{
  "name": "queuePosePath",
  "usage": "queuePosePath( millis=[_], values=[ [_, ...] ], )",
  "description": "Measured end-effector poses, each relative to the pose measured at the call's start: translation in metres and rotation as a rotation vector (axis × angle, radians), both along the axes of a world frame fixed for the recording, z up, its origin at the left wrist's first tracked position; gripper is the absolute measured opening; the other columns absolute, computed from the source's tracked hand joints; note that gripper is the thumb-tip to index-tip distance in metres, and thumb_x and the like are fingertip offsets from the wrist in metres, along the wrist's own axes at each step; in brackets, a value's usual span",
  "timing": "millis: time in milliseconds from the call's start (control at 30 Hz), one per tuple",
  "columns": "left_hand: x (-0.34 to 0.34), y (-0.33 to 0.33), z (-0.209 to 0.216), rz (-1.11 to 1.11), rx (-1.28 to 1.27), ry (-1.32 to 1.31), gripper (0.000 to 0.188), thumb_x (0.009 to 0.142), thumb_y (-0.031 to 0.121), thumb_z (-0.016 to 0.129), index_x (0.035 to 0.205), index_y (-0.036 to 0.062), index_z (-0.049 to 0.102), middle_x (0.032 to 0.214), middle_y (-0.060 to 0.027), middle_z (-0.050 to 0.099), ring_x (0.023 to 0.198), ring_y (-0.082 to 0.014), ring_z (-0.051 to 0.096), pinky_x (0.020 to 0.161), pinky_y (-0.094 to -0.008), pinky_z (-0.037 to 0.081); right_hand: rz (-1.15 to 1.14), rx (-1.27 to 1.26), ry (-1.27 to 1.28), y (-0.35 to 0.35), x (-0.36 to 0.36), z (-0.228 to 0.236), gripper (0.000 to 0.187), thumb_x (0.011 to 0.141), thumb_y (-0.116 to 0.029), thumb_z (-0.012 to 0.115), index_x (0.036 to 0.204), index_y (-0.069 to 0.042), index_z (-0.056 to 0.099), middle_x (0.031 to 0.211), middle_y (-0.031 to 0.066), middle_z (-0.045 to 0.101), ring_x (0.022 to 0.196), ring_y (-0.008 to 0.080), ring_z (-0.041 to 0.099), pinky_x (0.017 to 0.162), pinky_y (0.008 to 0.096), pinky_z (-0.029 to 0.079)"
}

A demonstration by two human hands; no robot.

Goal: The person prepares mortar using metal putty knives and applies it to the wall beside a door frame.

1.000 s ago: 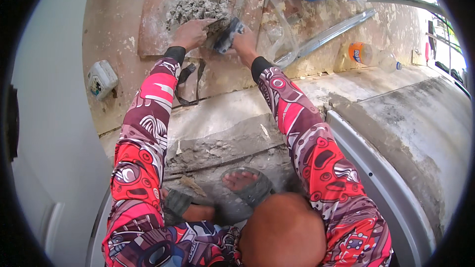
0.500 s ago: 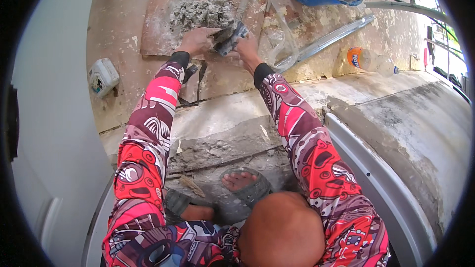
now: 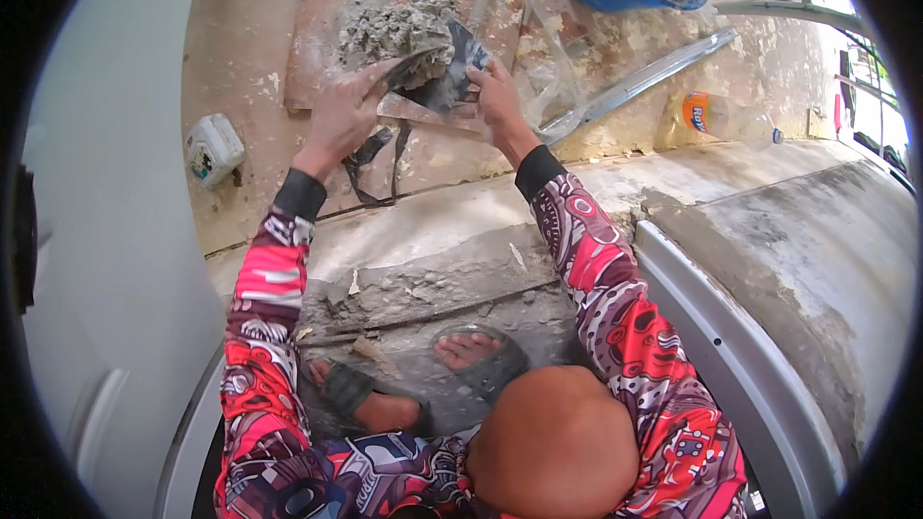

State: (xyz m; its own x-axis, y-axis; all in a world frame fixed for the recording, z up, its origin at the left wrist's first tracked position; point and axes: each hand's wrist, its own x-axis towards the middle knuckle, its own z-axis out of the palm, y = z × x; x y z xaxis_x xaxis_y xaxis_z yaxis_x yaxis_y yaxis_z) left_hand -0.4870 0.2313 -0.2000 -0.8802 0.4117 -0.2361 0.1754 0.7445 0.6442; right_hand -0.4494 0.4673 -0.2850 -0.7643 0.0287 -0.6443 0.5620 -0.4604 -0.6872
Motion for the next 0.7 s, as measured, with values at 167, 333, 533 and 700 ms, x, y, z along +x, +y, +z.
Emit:
queuePosePath(
  millis=[167, 333, 533, 700],
  values=[
    [0.01, -0.029, 0.07, -0.083, 0.138, 0.402, 0.043, 0.083, -0.001, 0.059, 0.124, 0.0138, 0.065, 0.112, -0.0109, 0.07, 0.094, -0.0315, 0.065, 0.081, -0.0401, 0.052, -0.006, -0.232, 0.088, -0.021, -0.021, 0.043, 0.021, 0.098, -0.01, 0.049, 0.119, -0.009, 0.052, 0.096, 0.005, 0.066, 0.077, 0.0188, 0.069, 0.059, 0.0413, 0.06],
    [0.01, -0.05, 0.098, -0.123, 0.168, 0.551, 0.046, 0.08, -0.007, 0.06, 0.123, 0.0085, 0.066, 0.117, -0.0112, 0.069, 0.101, -0.03, 0.065, 0.086, -0.0394, 0.052, 0.044, -0.391, 0.073, -0.034, -0.024, 0.077, 0.021, 0.098, -0.009, 0.048, 0.119, -0.009, 0.052, 0.1, 0.0062, 0.067, 0.076, 0.018, 0.068, 0.066, 0.038, 0.06],
    [0.029, -0.079, 0.103, -0.086, 0.197, 0.71, 0.048, 0.076, -0.005, 0.061, 0.122, 0.0096, 0.067, 0.12, -0.0111, 0.068, 0.112, -0.0328, 0.062, 0.095, -0.0423, 0.051, 0.218, -0.497, 0.114, -0.059, -0.014, 0.117, 0.035, 0.098, -0.008, 0.043, 0.132, -0.006, 0.047, 0.117, 0.0061, 0.064, 0.1, 0.0163, 0.065, 0.085, 0.0337, 0.055],
    [0.066, -0.098, 0.109, -0.002, 0.197, 0.685, 0.05, 0.079, -0.008, 0.055, 0.126, 0.0057, 0.064, 0.127, -0.0149, 0.064, 0.12, -0.0345, 0.06, 0.103, -0.046, 0.047, 0.231, -0.71, 0.107, -0.082, -0.004, 0.152, 0.036, 0.098, -0.006, 0.045, 0.134, -0.004, 0.047, 0.12, 0.0089, 0.063, 0.101, 0.0173, 0.065, 0.084, 0.0358, 0.056]
  ],
)
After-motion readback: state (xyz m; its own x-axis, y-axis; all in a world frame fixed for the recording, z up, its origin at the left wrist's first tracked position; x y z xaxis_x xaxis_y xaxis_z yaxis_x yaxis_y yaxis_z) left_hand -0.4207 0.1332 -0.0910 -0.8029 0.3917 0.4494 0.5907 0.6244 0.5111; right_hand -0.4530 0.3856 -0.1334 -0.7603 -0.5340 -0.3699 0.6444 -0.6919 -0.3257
